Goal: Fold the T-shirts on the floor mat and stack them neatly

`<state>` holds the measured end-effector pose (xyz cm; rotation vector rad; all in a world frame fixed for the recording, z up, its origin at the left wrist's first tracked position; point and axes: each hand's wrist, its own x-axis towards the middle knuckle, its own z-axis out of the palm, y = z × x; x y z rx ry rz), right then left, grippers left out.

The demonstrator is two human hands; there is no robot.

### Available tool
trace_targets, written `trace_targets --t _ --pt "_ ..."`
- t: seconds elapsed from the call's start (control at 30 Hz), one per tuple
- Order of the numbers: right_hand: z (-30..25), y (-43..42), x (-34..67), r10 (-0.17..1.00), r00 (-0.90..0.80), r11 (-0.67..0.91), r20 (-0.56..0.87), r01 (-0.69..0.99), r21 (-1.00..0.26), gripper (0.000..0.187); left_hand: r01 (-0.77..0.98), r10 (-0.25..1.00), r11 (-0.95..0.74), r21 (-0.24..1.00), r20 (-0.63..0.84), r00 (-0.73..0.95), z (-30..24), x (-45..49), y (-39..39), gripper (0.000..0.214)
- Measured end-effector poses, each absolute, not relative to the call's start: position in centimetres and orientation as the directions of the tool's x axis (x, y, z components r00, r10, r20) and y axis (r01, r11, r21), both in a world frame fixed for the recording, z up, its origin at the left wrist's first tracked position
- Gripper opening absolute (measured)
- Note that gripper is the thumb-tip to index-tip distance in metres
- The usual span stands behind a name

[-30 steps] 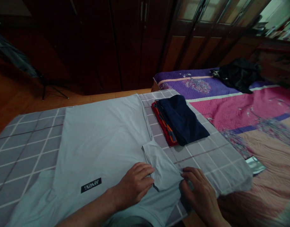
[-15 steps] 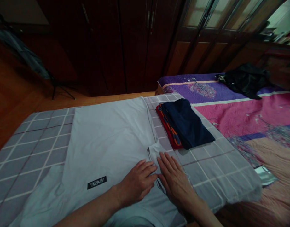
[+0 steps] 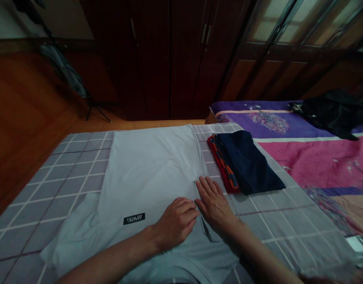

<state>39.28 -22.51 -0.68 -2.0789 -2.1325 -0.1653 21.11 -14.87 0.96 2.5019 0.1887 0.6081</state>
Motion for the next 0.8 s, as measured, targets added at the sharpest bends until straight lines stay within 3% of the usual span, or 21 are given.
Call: trace_targets --t 0.1,0.2,0.3,0.4,0.5,0.57,0.67,0.8 --pt "-0.9 -22.1 39.3 0.965 -0.057 0.066 0.258 0.997 -0.025 0.054 0.102 0.345 -0.842 0.529 0.384 0.857 3.8 18.4 -12.7 0.022" --pt "-0.8 -21.8 39.1 0.933 -0.169 0.189 0.318 0.981 -0.032 0.058 0.380 0.593 -0.775 0.505 0.374 0.714 6.1 13.1 -9.3 0.024" --pt "-0.2 -21.1 37.7 0.907 -0.267 0.302 0.327 0.951 -0.061 0.065 0.712 0.848 -0.529 0.461 0.294 0.440 5.8 5.8 -6.4 0.032" --pt "0.5 -20.3 35.2 0.875 -0.381 0.422 0.299 0.903 -0.084 0.068 0.893 0.964 -0.245 0.377 0.190 0.184 3.4 -1.1 -5.7 0.042" --pt "0.5 -19.4 32.9 0.818 -0.514 0.552 0.258 0.827 -0.107 0.070 0.951 0.992 -0.112 0.289 0.087 0.090 1.0 -5.0 -7.0 0.044" --pt "-0.2 -18.9 32.0 0.789 -0.567 0.604 0.237 0.787 -0.128 0.068 0.951 0.997 -0.074 0.300 0.052 0.061 0.4 -5.8 -8.1 0.037" --pt "-1.6 -18.3 31.7 0.767 -0.596 0.634 0.237 0.762 -0.134 0.064 0.890 1.000 0.017 0.455 0.007 -0.023 1.0 -5.6 -9.0 0.021" --pt "-2.3 -18.0 32.1 0.752 -0.611 0.650 0.249 0.750 -0.122 0.061 0.674 0.980 0.170 0.719 -0.048 -0.195 2.0 -5.6 -9.3 0.030"
